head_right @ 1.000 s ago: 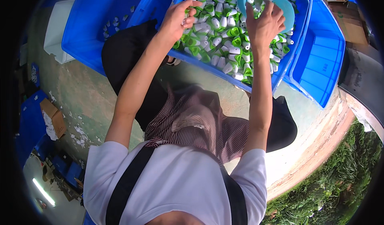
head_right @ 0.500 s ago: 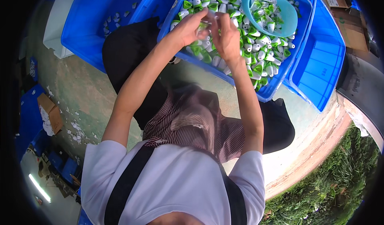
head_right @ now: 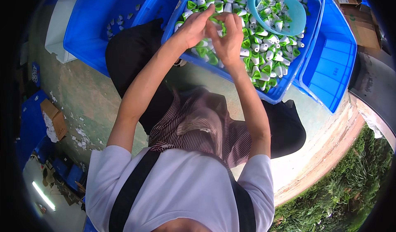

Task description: Sort small packaged items from a central container into surrounding storage bins.

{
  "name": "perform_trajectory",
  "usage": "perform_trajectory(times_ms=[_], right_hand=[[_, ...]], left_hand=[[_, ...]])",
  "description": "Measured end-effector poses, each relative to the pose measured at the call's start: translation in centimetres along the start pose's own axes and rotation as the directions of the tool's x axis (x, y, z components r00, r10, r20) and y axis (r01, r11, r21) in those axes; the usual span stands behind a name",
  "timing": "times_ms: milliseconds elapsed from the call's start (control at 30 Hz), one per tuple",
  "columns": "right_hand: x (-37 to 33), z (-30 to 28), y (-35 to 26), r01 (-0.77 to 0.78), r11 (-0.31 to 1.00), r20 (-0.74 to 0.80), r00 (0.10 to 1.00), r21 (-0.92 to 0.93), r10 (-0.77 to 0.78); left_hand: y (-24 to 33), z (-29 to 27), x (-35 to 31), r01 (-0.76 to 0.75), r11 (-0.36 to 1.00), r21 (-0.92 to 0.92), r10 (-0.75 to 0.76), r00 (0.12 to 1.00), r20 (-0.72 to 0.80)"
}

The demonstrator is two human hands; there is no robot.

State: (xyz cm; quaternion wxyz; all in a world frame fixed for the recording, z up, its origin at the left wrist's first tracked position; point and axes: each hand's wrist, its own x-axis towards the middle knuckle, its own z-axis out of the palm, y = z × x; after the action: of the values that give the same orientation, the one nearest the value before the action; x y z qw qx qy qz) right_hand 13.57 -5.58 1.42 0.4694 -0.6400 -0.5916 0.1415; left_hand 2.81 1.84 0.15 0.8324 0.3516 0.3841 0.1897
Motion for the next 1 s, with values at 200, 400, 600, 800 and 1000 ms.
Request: perform_trajectory(times_ms=[200,400,600,800,1000], right_hand=[[-0.2,0.6,0.4,-0.446,0.633,0.109,0.861,0.633,0.497],[1.1,0.1,0.0,-0.334,0.906,0.257,0.928,0.258,0.269],[2.7,0.8,-0.3,-0.415,0.800,0.024,0.893,0.432,0.450],[5.6,1.5,7.7,-0.311,0.919,-0.094,0.950,-0.242,0.297],[5.1,3.2,8.3,-0.235,0.914,0.086,0.957,-0.332,0.277]], left_hand=[[0.0,0.2,-0.1,0.053,0.978,-0.203,-0.016,0.983,0.181],[0.4,0.6,-0.1,-0.089,0.973,-0.214,0.102,0.993,0.052],[1.5,2.6,-1.6,-0.164,0.951,-0.261,0.156,0.986,-0.052],[1.7,-0.2,-0.1,-0.084,0.943,-0.323,0.050,0.992,-0.114],[0.6,-0.7,0.7,-0.181,0.969,-0.170,0.119,0.939,-0.324]])
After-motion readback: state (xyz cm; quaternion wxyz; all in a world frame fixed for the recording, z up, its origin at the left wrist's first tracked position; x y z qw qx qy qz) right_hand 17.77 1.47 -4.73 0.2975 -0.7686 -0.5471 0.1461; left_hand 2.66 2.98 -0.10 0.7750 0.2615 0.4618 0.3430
